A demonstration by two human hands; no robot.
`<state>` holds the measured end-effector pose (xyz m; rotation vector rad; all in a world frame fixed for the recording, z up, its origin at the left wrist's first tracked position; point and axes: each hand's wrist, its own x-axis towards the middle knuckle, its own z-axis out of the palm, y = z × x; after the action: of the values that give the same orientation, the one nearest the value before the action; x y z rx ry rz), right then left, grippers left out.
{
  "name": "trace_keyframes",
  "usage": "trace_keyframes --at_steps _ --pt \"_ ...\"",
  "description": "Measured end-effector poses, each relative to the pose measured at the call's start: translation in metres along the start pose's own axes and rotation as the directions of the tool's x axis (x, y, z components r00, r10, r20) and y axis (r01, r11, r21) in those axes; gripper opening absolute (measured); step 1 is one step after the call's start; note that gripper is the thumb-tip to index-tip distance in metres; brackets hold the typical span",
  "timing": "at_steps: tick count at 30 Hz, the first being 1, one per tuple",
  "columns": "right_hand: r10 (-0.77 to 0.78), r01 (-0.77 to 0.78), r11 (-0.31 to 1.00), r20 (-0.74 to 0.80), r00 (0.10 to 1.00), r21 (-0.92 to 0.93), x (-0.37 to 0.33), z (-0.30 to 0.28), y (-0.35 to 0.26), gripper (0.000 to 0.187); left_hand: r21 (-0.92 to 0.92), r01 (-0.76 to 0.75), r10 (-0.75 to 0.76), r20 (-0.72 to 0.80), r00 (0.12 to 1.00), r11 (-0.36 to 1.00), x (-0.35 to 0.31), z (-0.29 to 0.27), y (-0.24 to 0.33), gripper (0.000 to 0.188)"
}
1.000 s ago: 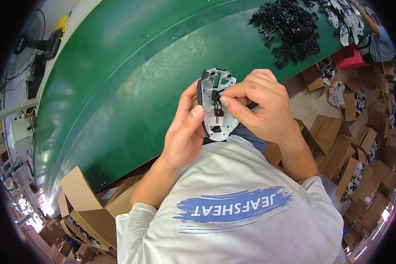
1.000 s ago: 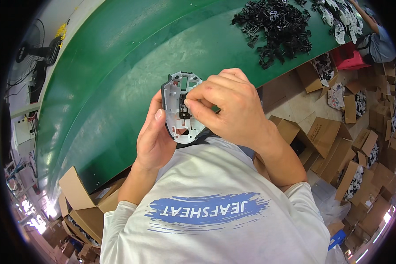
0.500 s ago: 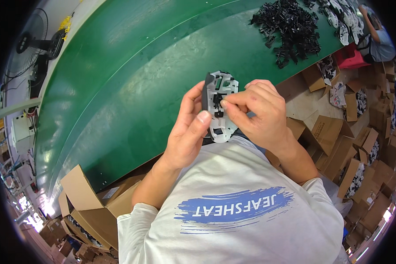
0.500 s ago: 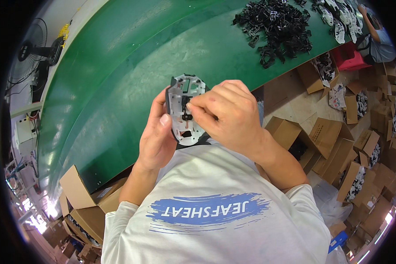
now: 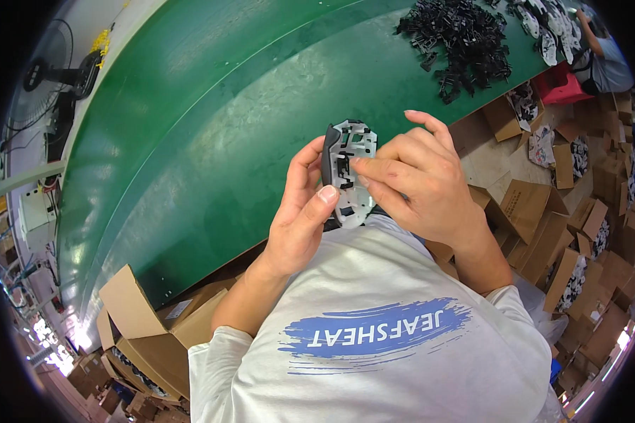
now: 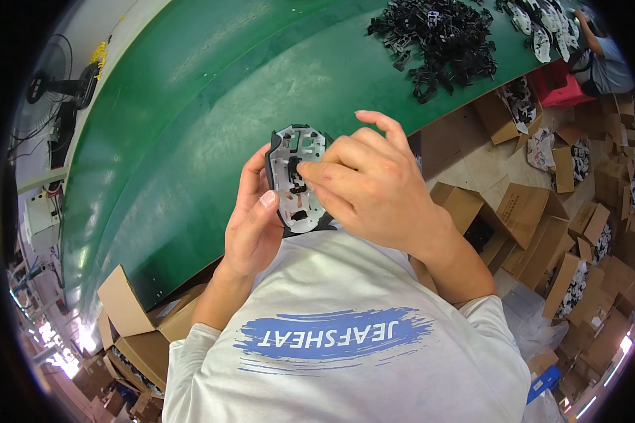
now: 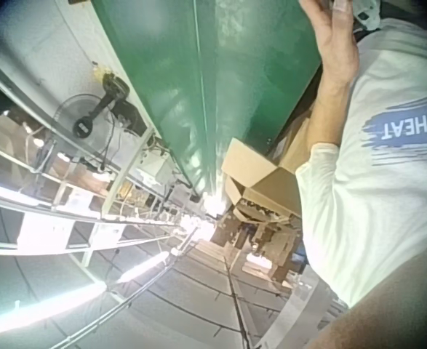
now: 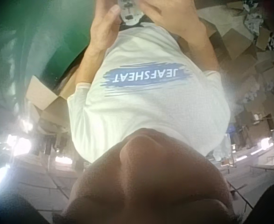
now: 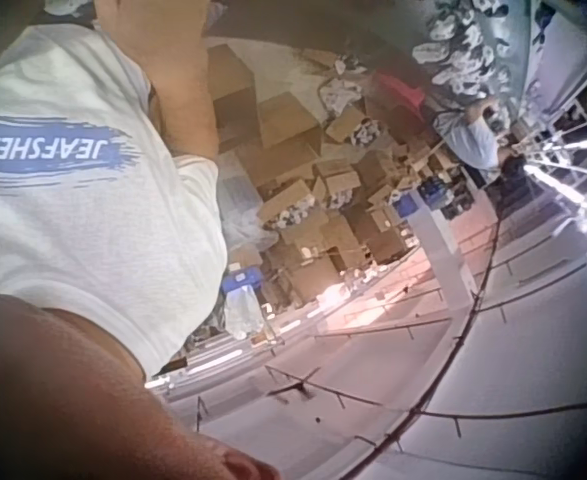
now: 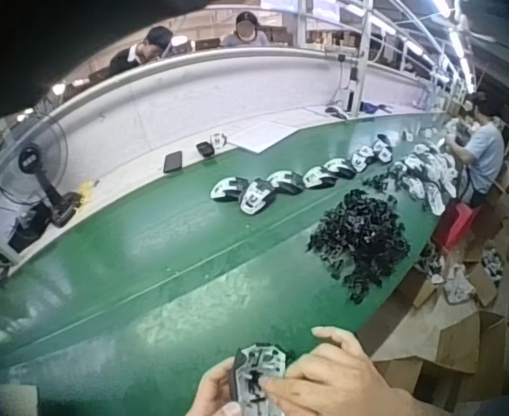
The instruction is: The person assembles computer mouse casings by taking mouse shells from a box, inserting small black plastic components into each shell by hand, and placing the assembled shells onto a conveyor.
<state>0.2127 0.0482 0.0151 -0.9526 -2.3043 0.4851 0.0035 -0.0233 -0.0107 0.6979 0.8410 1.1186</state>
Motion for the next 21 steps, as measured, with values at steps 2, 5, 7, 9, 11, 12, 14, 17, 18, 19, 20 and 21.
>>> trace_keyframes --at_steps 2,5,7,9,11,12,14,17,18,19,20,21 --pt "-0.036 0.035 0.998 0.021 0.999 0.047 0.001 0.0 0.001 0.026 -0.07 0.018 -0.02 -0.023 1.0 0.997 -0.001 -0.002 -0.002 0.072" --pt "0.184 -0.111 0.951 -0.24 0.953 0.29 0.003 0.013 -0.001 0.044 -0.141 0.033 -0.042 -0.06 0.997 0.989 0.004 0.002 0.001 0.069" --pt "0.21 -0.154 0.94 -0.163 0.964 0.305 0.001 0.015 0.0 0.057 -0.124 -0.022 0.013 -0.073 0.997 0.992 0.006 0.005 0.001 0.069" --pt "0.424 -0.407 0.263 0.274 0.863 0.875 -0.004 0.023 0.001 0.059 -0.121 -0.018 0.008 -0.079 0.997 0.993 0.009 0.006 0.004 0.067" --pt "0.412 -0.38 0.305 0.239 0.879 0.874 -0.007 0.028 0.003 0.058 -0.053 0.104 -0.108 -0.097 0.989 0.993 0.009 0.007 0.01 0.066" --pt "0.419 -0.403 0.319 0.254 0.872 0.858 -0.007 0.028 0.004 0.058 -0.036 0.115 -0.118 -0.086 0.989 0.993 0.007 0.005 0.012 0.065" --pt "0.428 -0.425 0.33 0.268 0.863 0.843 -0.006 0.029 0.006 0.058 0.065 0.091 -0.082 -0.131 0.988 0.994 0.007 0.002 0.005 0.064" --pt "0.383 -0.381 0.456 0.208 0.9 0.804 -0.008 0.035 0.008 0.056 0.173 0.091 -0.054 -0.207 0.977 0.981 0.01 0.002 -0.001 0.062" --pt "0.371 -0.351 0.5 0.17 0.913 0.792 -0.007 0.037 0.009 0.055 0.181 0.111 -0.065 -0.241 0.968 0.977 0.011 0.003 -0.002 0.06" --pt "0.357 -0.32 0.543 0.132 0.925 0.776 -0.007 0.039 0.008 0.053 0.183 0.113 -0.065 -0.247 0.967 0.977 0.012 0.004 -0.005 0.06" --pt "0.354 -0.32 0.538 0.136 0.925 0.78 -0.007 0.041 0.007 0.053 0.279 0.047 0.029 -0.265 0.964 0.959 0.013 0.004 -0.01 0.058" --pt "0.345 -0.31 0.589 0.114 0.932 0.746 -0.007 0.042 0.007 0.058 0.373 -0.016 0.126 -0.272 0.954 0.927 0.015 0.002 -0.014 0.056"
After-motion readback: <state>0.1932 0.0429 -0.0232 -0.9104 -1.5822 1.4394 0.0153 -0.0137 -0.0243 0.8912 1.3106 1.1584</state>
